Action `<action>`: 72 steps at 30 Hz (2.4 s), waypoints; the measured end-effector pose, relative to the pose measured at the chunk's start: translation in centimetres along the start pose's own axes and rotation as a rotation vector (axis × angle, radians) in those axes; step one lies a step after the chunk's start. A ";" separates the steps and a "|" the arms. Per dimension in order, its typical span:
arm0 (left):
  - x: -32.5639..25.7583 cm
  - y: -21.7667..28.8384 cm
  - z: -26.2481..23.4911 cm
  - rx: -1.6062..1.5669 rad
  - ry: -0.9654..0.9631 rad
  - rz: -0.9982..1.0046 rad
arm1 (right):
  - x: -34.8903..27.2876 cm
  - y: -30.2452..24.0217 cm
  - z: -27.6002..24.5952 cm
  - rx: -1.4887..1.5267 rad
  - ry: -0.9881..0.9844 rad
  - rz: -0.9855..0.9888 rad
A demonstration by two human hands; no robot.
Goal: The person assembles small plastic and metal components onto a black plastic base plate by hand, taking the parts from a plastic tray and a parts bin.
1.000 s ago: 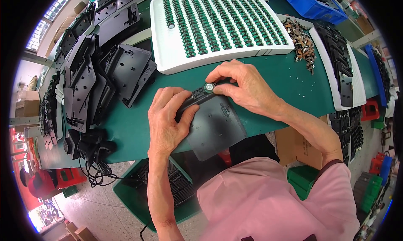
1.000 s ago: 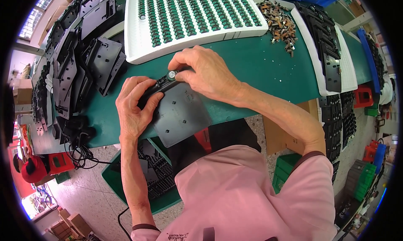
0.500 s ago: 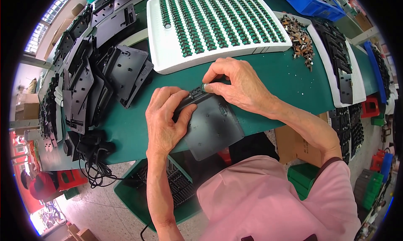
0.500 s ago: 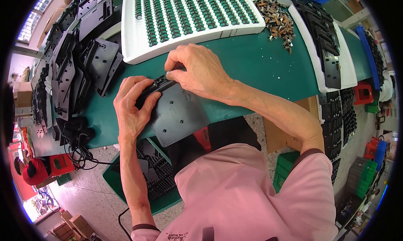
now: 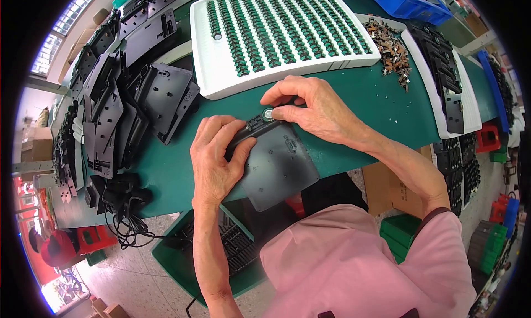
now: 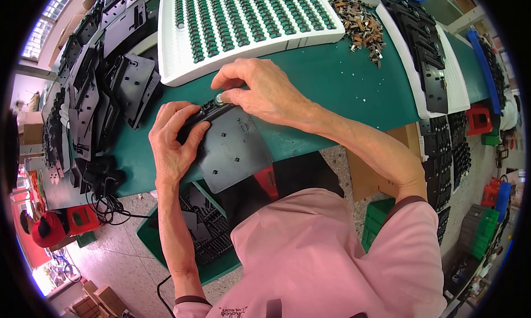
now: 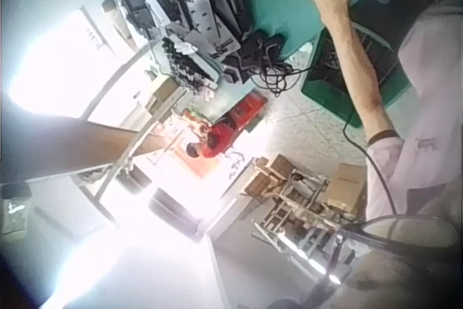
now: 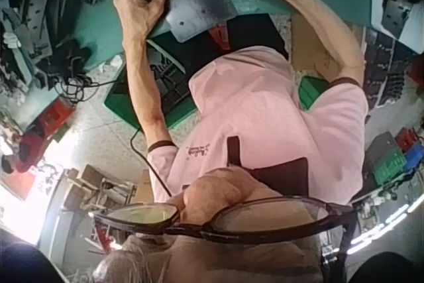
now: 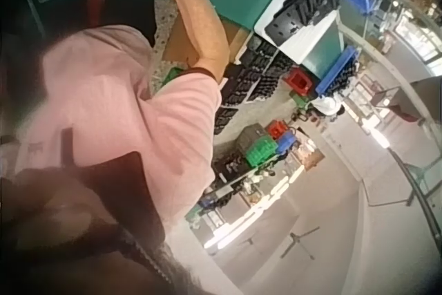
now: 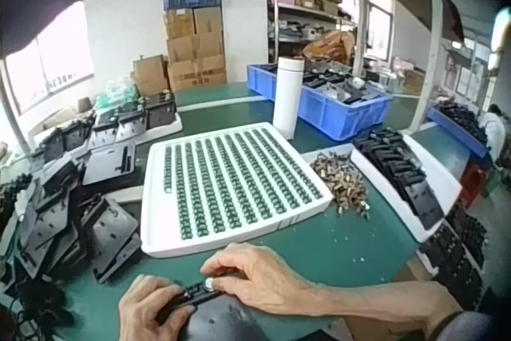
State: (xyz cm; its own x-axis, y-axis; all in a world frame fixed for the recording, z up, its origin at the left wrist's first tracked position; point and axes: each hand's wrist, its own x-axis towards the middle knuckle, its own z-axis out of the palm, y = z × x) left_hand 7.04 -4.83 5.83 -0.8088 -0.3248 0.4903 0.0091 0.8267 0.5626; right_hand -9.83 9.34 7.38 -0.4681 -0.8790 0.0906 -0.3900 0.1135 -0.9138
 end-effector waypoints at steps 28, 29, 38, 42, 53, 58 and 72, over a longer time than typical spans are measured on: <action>-0.2 0.3 0.1 -0.014 -0.021 -0.050 | -6.0 7.0 -15.8 -0.966 0.414 -0.051; -0.2 0.4 0.1 -0.011 -0.022 -0.053 | -6.0 7.2 -15.6 -0.963 0.411 -0.051; -0.1 0.3 0.1 0.007 -0.033 -0.062 | -6.5 5.2 -12.8 -0.716 0.296 -0.082; -0.2 0.4 0.0 0.002 -0.031 -0.065 | -6.2 5.0 -12.8 -0.584 0.200 -0.040; -0.1 0.5 -0.4 0.038 -0.016 -0.062 | -5.1 1.3 -8.8 -0.235 0.141 -0.040; 0.1 0.2 0.3 0.006 -0.010 -0.015 | -5.0 -0.3 -5.0 0.231 -0.116 0.270; -0.2 0.3 -0.2 -0.008 -0.024 -0.043 | -4.2 -1.8 -3.7 0.387 -0.197 0.445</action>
State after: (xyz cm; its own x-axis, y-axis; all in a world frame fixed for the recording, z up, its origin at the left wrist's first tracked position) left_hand 7.26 -4.56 6.05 -0.8222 -0.3487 0.4499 -0.0212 0.8086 0.5880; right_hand -10.08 14.54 10.07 -0.3501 -0.8591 -0.3734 0.1418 0.3455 -0.9277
